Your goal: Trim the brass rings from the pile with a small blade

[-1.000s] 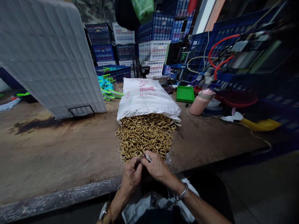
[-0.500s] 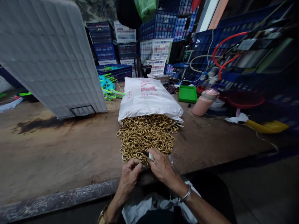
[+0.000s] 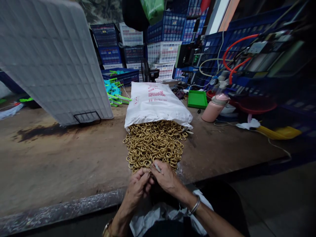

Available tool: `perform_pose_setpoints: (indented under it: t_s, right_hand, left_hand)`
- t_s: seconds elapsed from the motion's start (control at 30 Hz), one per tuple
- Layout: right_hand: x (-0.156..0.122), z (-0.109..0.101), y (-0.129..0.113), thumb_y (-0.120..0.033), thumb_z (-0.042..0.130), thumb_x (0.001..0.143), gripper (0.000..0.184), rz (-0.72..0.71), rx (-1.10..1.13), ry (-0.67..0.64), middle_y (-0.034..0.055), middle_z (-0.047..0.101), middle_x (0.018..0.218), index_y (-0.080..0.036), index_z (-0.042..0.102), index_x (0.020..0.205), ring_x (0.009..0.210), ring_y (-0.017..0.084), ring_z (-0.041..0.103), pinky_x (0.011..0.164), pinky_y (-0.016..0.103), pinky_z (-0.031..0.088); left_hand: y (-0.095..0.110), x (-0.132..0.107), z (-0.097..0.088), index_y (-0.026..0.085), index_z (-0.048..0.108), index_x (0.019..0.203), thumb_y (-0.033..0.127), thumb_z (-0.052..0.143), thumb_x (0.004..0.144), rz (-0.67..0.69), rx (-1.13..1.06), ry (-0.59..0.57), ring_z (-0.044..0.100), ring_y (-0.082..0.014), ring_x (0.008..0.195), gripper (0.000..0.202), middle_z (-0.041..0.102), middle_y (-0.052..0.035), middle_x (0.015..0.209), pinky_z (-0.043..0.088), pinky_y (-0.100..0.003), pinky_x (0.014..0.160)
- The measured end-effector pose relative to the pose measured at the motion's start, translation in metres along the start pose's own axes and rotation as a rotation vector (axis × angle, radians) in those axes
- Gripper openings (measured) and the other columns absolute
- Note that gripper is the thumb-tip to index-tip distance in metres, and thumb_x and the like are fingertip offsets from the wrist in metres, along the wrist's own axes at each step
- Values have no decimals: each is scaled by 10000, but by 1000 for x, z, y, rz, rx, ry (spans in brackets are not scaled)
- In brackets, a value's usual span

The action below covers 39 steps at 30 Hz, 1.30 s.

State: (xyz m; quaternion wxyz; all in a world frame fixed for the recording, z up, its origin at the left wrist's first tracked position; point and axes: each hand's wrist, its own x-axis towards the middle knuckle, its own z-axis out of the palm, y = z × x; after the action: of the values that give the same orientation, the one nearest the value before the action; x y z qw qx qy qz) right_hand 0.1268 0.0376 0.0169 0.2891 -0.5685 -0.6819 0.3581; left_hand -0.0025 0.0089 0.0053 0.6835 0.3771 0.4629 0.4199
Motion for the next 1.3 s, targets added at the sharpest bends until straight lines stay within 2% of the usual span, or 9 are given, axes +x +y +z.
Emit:
perform_pose_setpoints:
  t_s: [0.13, 0.27, 0.43, 0.73, 0.87, 0.97, 1.1, 1.2, 1.3]
  right_hand:
    - [-2, -1, 5, -273, 328, 821, 246, -15, 3, -3, -40, 428, 543, -185, 415, 609, 505, 85, 369, 495, 196, 257]
    - [-10, -1, 15, -135, 381, 746, 115, -92, -184, -9, -21, 505, 602, -184, 475, 702, 548, 95, 424, 525, 200, 255]
    - [-20, 4, 21, -79, 384, 696, 170, -164, -361, -98, 5, 558, 651, -182, 493, 774, 582, 113, 466, 536, 213, 249]
    - [-22, 8, 26, -86, 382, 694, 250, -98, -460, -115, 35, 573, 728, -160, 477, 914, 660, 145, 491, 577, 232, 253]
    - [-20, 12, 23, -84, 393, 693, 219, -95, -333, -108, 17, 550, 699, -164, 485, 875, 647, 129, 472, 580, 220, 267]
    - [-15, 16, 10, -138, 366, 764, 136, -7, -69, -79, 1, 538, 653, -170, 495, 733, 589, 104, 452, 556, 205, 292]
    - [-12, 20, -4, -253, 338, 822, 246, 117, 376, -242, -23, 517, 582, -166, 498, 656, 513, 85, 436, 491, 188, 314]
    - [-14, 23, -6, -289, 380, 804, 238, 173, 472, -251, -36, 494, 547, -170, 481, 625, 498, 85, 424, 481, 188, 318]
    - [-13, 25, -4, -290, 413, 790, 195, 108, 497, -227, -34, 512, 572, -170, 491, 657, 545, 93, 452, 536, 195, 347]
  left_hand:
    - [0, -3, 3, 155, 491, 674, 454, 549, 724, 18, -46, 13, 272, -23, 360, 309, 452, 59, 529, 182, -164, 353]
    - [5, -6, 8, 169, 472, 697, 499, 587, 668, 2, -47, 93, 277, -24, 355, 350, 464, 68, 529, 186, -165, 355]
    - [5, -5, 11, 174, 459, 678, 527, 608, 622, 18, -32, 108, 282, -24, 355, 387, 443, 76, 500, 184, -165, 364]
    - [3, -21, 6, 168, 465, 657, 485, 567, 700, 15, 20, 138, 285, -21, 351, 336, 440, 75, 485, 190, -148, 346]
    - [4, -30, 3, 173, 479, 703, 440, 595, 704, -1, -146, 110, 279, -15, 346, 291, 461, 73, 514, 183, -143, 335]
    - [4, -28, 1, 169, 493, 733, 397, 607, 708, 9, -284, 102, 299, -16, 360, 256, 492, 61, 551, 215, -143, 342]
    - [2, -23, -3, 159, 495, 735, 386, 562, 750, 12, -366, 86, 340, -27, 375, 237, 516, 37, 581, 231, -147, 336]
    - [-2, -20, -7, 153, 488, 708, 418, 510, 781, 12, -364, 88, 365, -29, 379, 276, 516, 29, 575, 236, -145, 338]
    - [-8, -19, -11, 149, 497, 737, 420, 513, 781, -21, -311, 112, 353, -20, 369, 275, 507, 34, 562, 208, -135, 336]
